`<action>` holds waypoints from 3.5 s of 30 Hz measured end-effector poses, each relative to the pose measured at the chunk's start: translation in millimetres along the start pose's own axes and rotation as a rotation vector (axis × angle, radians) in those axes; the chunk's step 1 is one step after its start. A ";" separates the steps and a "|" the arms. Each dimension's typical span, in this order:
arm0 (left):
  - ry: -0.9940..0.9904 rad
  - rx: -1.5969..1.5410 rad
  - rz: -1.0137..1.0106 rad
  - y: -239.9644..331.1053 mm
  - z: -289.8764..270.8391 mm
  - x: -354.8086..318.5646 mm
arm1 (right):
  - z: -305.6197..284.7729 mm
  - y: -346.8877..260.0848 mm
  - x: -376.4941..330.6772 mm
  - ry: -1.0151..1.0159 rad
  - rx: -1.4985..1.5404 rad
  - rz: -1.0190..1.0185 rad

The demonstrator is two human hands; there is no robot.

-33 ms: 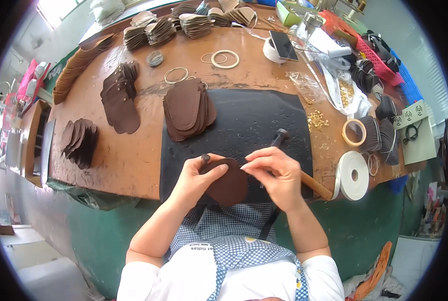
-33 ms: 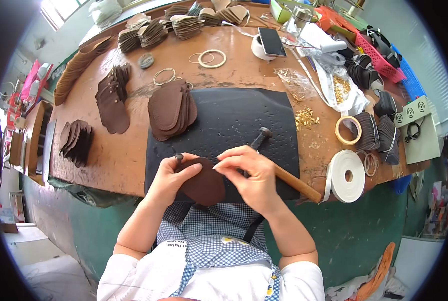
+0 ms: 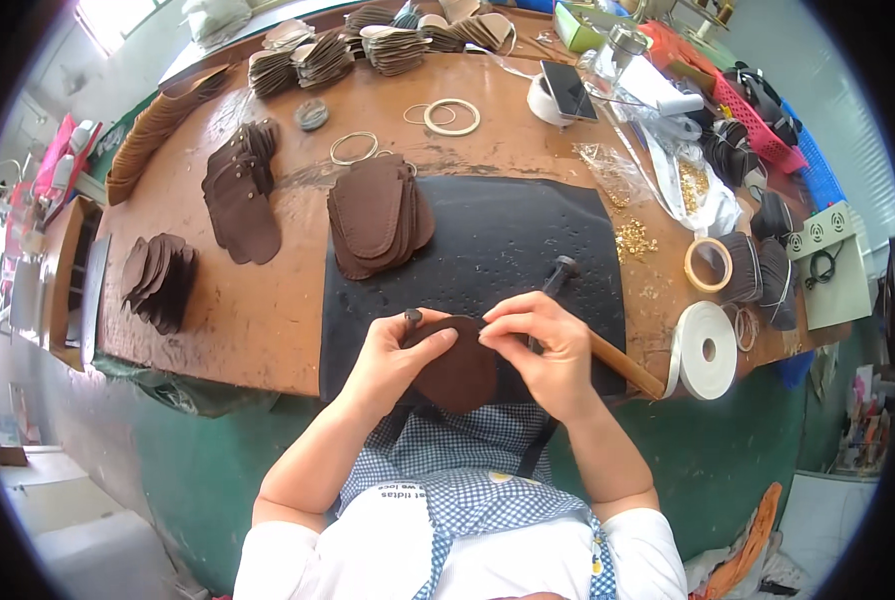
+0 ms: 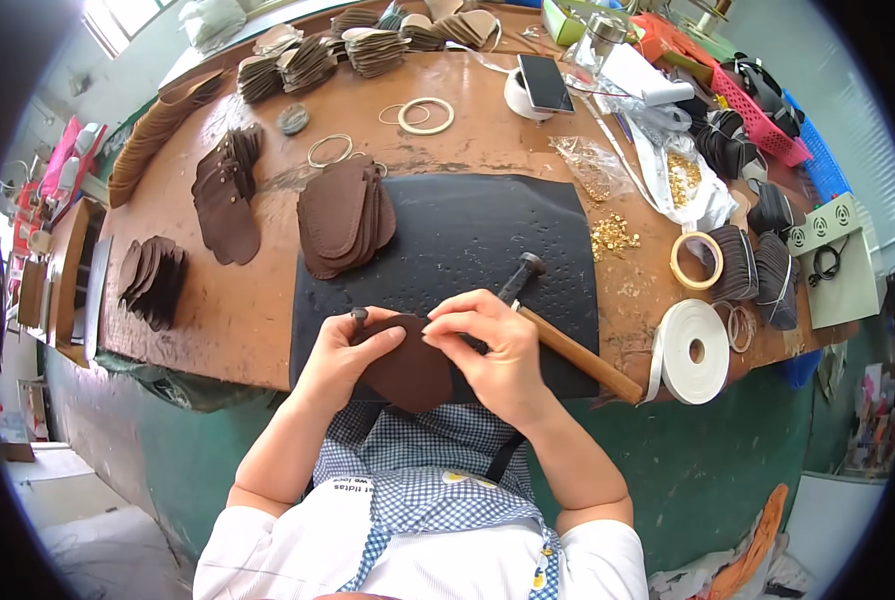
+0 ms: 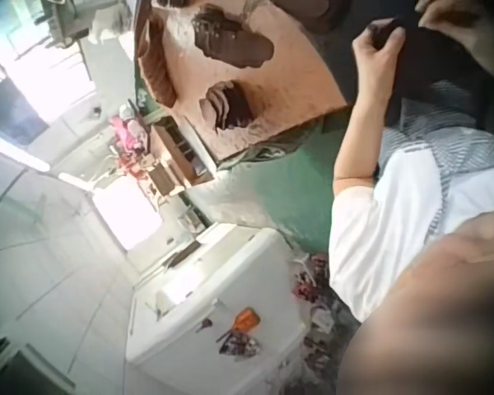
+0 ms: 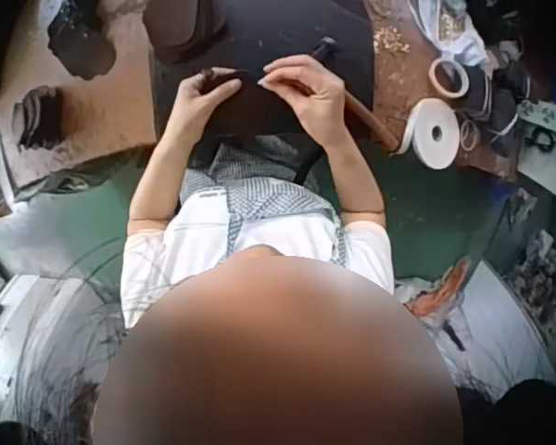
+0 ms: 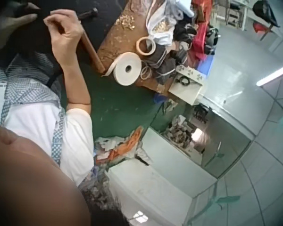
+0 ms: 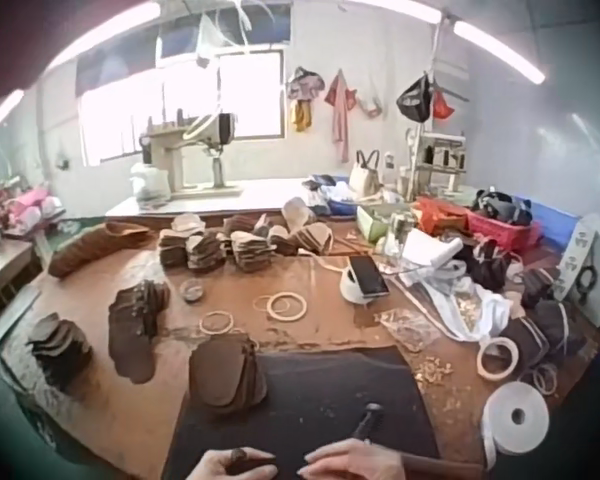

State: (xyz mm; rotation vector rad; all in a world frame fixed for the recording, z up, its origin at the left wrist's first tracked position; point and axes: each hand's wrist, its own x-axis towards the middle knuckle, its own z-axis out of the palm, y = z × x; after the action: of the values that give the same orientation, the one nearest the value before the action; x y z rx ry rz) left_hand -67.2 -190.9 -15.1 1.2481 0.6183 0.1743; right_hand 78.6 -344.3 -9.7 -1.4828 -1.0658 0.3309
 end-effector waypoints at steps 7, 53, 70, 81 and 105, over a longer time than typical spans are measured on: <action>-0.014 0.073 0.066 -4.1 -3.8 -8.6 | 22.9 8.5 0.3 -0.039 -0.042 0.043; -0.015 0.109 -0.022 -8.7 -2.0 -1.8 | 9.1 7.6 -6.7 -0.130 0.449 0.633; -0.072 0.012 -0.055 -3.7 -8.7 -6.0 | 6.8 -0.9 -1.2 -0.192 -0.314 -0.290; -0.209 -0.192 -0.223 -1.5 -17.3 -4.9 | -11.6 2.5 24.9 -0.547 -0.204 -0.414; 0.000 0.002 -0.019 -11.4 -2.3 -8.7 | 5.5 -7.1 -2.2 -0.202 0.536 0.691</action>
State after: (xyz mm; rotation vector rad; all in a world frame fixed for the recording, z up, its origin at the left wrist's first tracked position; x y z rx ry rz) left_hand -77.9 -196.5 -23.1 1.2439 0.6301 0.1576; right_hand 70.4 -343.5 -5.5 -1.2926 -0.5117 1.1766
